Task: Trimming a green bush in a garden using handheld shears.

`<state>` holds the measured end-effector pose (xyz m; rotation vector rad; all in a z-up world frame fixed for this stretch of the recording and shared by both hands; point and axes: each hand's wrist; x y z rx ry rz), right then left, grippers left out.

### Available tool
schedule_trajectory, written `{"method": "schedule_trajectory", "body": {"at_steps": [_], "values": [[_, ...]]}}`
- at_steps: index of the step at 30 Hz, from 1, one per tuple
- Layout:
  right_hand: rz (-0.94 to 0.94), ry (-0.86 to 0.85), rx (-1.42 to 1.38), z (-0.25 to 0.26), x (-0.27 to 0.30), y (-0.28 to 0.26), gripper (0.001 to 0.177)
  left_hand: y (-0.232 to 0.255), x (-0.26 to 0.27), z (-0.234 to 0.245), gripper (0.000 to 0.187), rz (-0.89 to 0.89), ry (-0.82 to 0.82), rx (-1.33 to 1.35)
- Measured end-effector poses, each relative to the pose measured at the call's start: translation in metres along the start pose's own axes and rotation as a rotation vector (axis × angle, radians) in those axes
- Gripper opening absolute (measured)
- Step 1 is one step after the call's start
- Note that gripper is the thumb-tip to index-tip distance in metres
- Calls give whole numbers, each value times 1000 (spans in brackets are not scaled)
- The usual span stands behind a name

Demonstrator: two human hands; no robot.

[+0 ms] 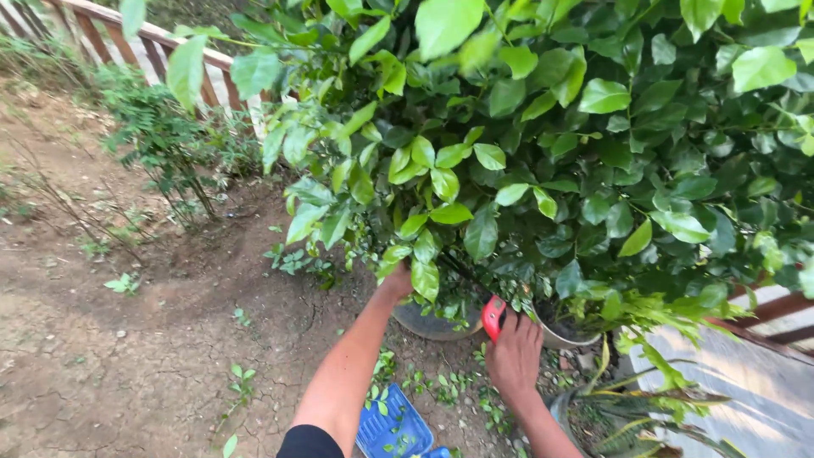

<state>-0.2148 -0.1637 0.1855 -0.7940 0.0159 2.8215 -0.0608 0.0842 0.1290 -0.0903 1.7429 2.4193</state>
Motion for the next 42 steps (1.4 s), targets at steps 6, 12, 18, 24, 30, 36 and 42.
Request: {"method": "schedule_trajectory", "body": {"at_steps": [6, 12, 18, 24, 30, 36, 42], "values": [[105, -3, -2, 28, -18, -13, 73, -16, 10, -14, 35, -94, 94, 61], [209, -31, -14, 28, -38, -34, 67, -19, 22, -8, 24, -172, 172, 31], [235, -81, 87, 27, -54, -48, 49, 2, 30, 10, 19, -253, 216, -61], [47, -413, 65, 21, -37, -39, 42, -27, 50, 32, 25, -5, -29, -227], [-78, -460, -108, -23, -14, -19, 45, -98, 84, 89, 20, 411, -174, -617], [-265, -599, -325, 1, 16, -49, 54, -74, 102, 140, 73, 597, -76, -668], [-243, -617, -436, 42, 60, -23, 53, 9, 104, 145, 34, 216, 95, -361]]}}
Point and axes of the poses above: each hand's wrist, its own x-axis away from the middle knuckle, its own z-axis out of the back of the hand, y = z × x, and after that the axes turned 12 degrees about -z, right-handed
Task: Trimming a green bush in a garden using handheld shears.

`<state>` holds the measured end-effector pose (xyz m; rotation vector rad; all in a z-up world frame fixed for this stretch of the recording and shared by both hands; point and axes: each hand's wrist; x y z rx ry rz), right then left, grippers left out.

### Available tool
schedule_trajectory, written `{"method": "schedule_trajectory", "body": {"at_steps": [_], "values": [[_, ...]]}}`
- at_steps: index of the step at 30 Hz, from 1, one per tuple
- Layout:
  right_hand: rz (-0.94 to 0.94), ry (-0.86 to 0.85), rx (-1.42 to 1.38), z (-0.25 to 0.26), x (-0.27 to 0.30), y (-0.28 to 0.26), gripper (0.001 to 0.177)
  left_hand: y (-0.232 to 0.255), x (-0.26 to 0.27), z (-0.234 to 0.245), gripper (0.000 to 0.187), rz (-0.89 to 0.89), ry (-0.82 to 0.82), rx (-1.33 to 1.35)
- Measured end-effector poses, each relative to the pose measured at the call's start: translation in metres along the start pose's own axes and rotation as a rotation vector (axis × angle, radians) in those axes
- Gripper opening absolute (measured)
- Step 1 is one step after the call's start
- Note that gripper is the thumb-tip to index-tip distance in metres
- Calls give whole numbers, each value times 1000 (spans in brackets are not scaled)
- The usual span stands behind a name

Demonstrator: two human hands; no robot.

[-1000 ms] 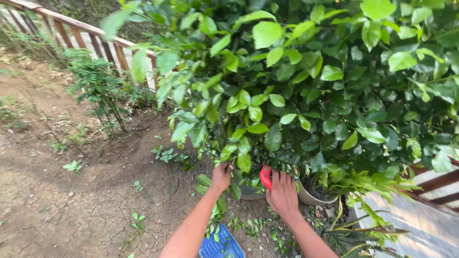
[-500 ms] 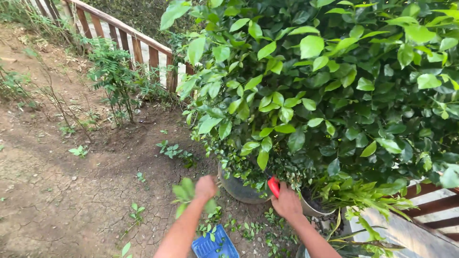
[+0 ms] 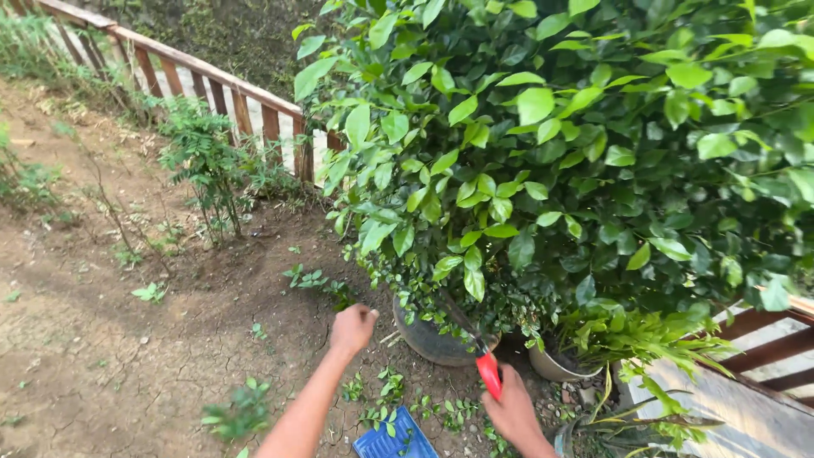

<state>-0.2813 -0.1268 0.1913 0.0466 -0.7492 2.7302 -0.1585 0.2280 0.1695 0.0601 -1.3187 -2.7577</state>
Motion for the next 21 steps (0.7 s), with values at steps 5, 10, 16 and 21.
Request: {"method": "schedule_trajectory", "body": {"at_steps": [5, 10, 16, 21], "values": [[0, -46, 8, 47, 11, 44, 50, 118, 43, 44, 26, -303, 79, 332], [22, 53, 70, 97, 3, 37, 54, 211, 60, 67, 41, -365, 191, 344], [132, 111, 62, 136, 1, -10, 57, 256, 43, 60, 74, -323, 313, 76], [121, 12, 79, 145, -32, -25, 63, 237, 16, 33, 48, -300, 284, 31]]}}
Point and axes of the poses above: each hand's wrist, its own x-axis away from the middle knuckle, its own z-axis out of the back of the hand, y = z × x, and after that the axes turned 12 degrees about -z, right-handed
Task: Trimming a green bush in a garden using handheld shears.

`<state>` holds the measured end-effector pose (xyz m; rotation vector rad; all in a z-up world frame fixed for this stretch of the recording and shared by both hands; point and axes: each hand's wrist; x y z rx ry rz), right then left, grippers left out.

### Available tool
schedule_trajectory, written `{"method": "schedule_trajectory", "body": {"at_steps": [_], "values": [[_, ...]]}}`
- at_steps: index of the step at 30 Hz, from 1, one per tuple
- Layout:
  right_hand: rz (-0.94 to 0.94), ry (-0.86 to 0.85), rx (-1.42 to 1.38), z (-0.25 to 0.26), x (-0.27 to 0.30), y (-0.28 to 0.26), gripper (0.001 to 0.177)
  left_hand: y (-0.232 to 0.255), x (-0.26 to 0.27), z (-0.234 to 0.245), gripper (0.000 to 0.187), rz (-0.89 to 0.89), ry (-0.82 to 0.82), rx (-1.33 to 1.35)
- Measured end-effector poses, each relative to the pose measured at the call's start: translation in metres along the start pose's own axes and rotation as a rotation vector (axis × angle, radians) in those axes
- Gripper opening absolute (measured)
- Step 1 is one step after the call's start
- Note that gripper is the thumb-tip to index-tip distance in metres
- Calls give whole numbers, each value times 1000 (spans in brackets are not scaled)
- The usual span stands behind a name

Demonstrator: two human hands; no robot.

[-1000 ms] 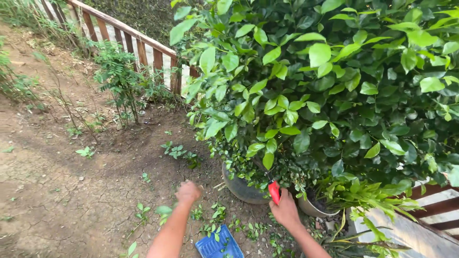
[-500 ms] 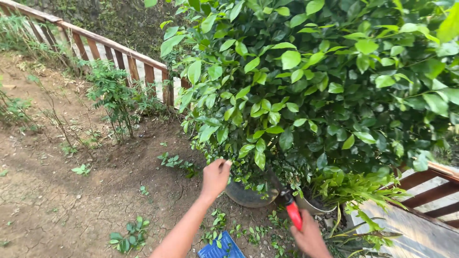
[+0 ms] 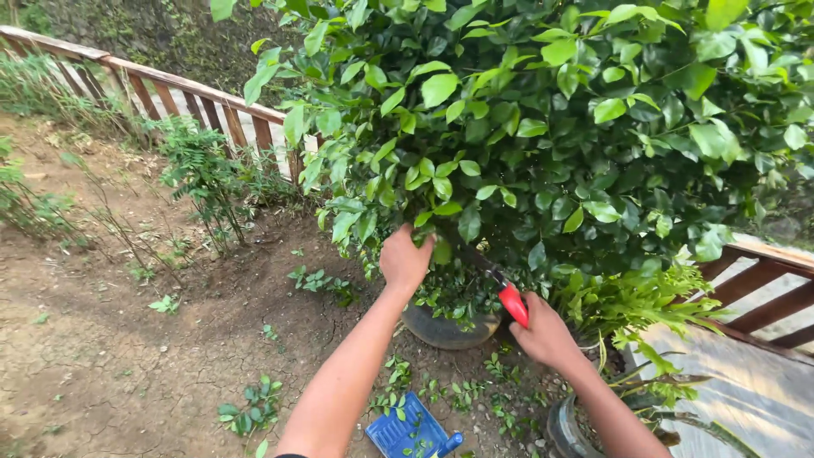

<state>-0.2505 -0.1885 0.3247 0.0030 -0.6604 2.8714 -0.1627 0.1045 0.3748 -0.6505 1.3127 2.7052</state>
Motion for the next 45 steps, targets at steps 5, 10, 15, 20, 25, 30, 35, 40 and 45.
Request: {"method": "schedule_trajectory", "body": {"at_steps": [5, 10, 15, 20, 25, 30, 35, 40, 45], "values": [[10, -12, 145, 10, -18, -31, 59, 7, 19, 24, 23, -105, 16, 93], [3, -26, 251, 18, -27, -58, 51, -13, 9, 8, 21, -33, -5, 71], [-17, -60, 319, 14, -7, -62, 47, -62, 1, -9, 20, -2, 9, 36], [-32, -143, 238, 2, 5, -27, 54, -138, 17, 4, 28, 162, -221, -226], [-53, -165, 229, -21, -4, 14, 56, -152, 17, 1, 23, 167, -249, -203], [42, -4, 225, -40, -12, 1, 44, -101, 29, 17, 23, 87, -261, -197], [-4, -131, 133, -65, -38, -46, 57, -109, 29, 14, 20, 98, -276, -72], [9, -117, 112, -68, -56, -80, 56, -93, 25, 26, 19, 57, -268, -50], [-30, -123, 213, -64, -50, -85, 53, -105, 27, 18, 18, 83, -256, -118]]}}
Point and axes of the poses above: each hand's wrist, its own x-axis away from the middle knuckle, its own z-axis out of the back of the hand, y = z × x, and after that the axes turned 12 degrees about -z, right-handed
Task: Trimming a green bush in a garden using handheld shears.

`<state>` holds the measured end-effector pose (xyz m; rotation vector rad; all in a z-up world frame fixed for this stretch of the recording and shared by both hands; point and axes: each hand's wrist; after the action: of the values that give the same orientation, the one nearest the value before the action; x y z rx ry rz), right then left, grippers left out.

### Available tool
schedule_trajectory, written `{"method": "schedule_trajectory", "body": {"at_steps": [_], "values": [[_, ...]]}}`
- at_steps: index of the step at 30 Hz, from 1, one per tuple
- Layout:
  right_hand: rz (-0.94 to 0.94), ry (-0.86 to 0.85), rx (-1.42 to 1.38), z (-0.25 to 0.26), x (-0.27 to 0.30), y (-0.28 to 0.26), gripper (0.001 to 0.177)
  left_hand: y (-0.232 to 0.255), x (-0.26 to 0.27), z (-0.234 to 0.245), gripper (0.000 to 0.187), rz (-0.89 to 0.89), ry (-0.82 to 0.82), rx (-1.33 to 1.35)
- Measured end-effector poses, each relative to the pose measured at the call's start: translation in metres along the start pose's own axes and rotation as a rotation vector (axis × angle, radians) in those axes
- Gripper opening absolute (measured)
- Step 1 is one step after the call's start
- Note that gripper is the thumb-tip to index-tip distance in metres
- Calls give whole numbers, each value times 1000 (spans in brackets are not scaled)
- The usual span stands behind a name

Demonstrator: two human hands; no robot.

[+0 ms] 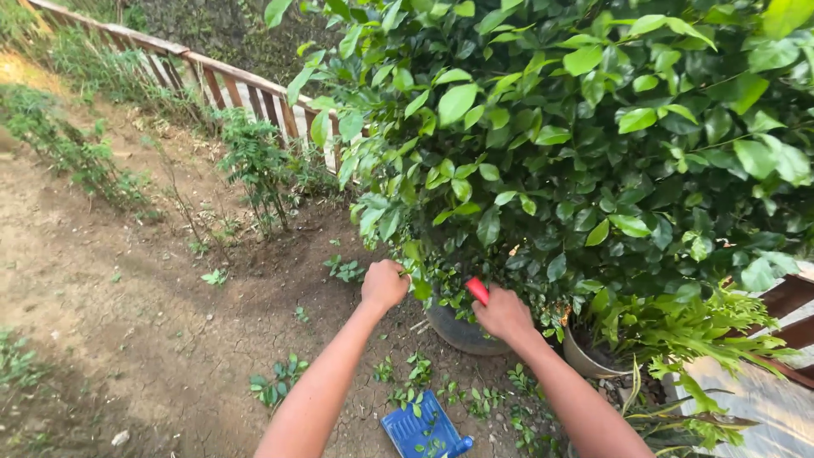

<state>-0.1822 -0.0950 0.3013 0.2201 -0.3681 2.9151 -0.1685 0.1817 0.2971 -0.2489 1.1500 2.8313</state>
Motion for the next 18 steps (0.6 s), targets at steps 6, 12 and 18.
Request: {"method": "schedule_trajectory", "body": {"at_steps": [6, 12, 18], "values": [[-26, -52, -45, -2, 41, 19, 53, -39, 6, -11, 30, 173, -40, -11], [-28, -145, -173, -12, 56, 53, 58, -84, 32, 4, 35, 286, -92, -253], [-18, -169, -242, 11, 74, 49, 60, -50, 48, 29, 57, 295, -198, -347]]}}
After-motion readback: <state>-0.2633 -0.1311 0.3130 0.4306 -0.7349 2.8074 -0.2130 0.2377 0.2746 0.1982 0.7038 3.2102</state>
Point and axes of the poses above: each hand's wrist, its own x-axis away from the middle knuckle, its own z-axis out of the back of the hand, y = z × x, and after that the axes turned 12 degrees about -z, right-handed
